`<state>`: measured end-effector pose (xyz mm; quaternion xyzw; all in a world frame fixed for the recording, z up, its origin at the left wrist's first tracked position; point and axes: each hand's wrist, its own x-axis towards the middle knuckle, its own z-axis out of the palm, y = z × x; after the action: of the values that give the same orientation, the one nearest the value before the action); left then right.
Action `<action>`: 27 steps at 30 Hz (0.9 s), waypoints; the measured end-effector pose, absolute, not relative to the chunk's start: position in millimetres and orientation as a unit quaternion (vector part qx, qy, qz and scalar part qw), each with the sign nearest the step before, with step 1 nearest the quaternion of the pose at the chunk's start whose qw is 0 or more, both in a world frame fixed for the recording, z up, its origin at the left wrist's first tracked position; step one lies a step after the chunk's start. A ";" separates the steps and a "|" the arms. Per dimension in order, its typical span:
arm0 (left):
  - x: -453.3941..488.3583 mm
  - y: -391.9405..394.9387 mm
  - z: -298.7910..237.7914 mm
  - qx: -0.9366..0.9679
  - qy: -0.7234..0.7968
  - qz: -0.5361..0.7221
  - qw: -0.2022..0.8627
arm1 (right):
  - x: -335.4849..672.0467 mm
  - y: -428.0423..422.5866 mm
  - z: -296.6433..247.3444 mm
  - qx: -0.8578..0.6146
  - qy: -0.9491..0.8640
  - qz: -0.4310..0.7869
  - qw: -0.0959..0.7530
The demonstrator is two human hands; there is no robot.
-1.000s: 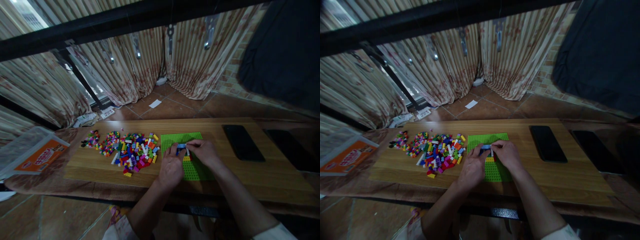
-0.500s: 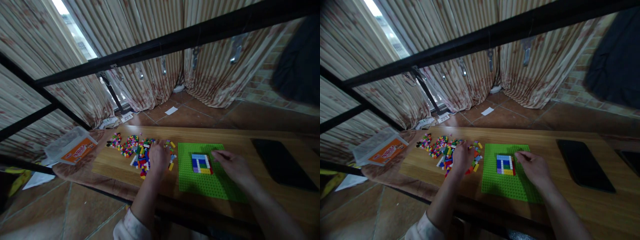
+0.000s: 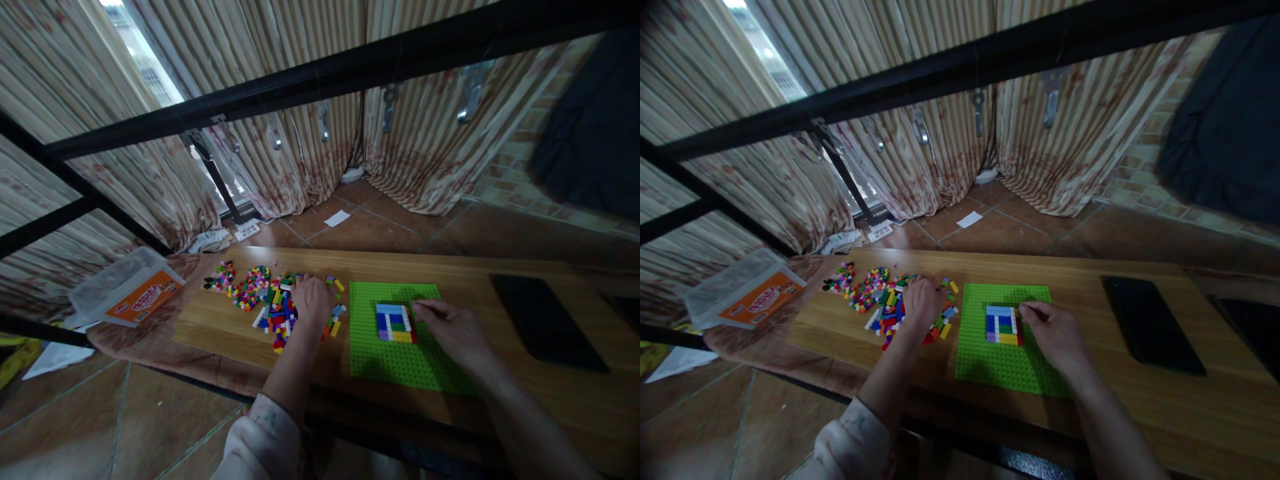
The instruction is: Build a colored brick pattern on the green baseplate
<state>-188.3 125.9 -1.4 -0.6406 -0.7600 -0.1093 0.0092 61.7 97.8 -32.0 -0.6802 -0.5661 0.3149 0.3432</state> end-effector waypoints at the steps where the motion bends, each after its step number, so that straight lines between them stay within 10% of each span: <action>1: -190.3 126.7 0.9 -0.640 -0.759 -0.118 0.001 | 62.3 97.9 -32.0 -0.682 -0.563 0.315 0.344; 14: -178.2 106.2 17.4 -0.402 -0.536 -0.456 -0.586 | 32.9 84.4 -6.6 -0.508 -0.581 0.436 0.464; 27: -138.4 89.5 -3.5 -0.554 -0.531 -0.403 -0.499 | 29.5 74.1 -9.2 -0.485 -0.695 0.397 0.353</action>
<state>-138.4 89.5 -3.5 -0.5536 -0.5314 -0.4032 -0.4986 29.5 74.1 -9.2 -0.4845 -0.6953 0.3965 0.3529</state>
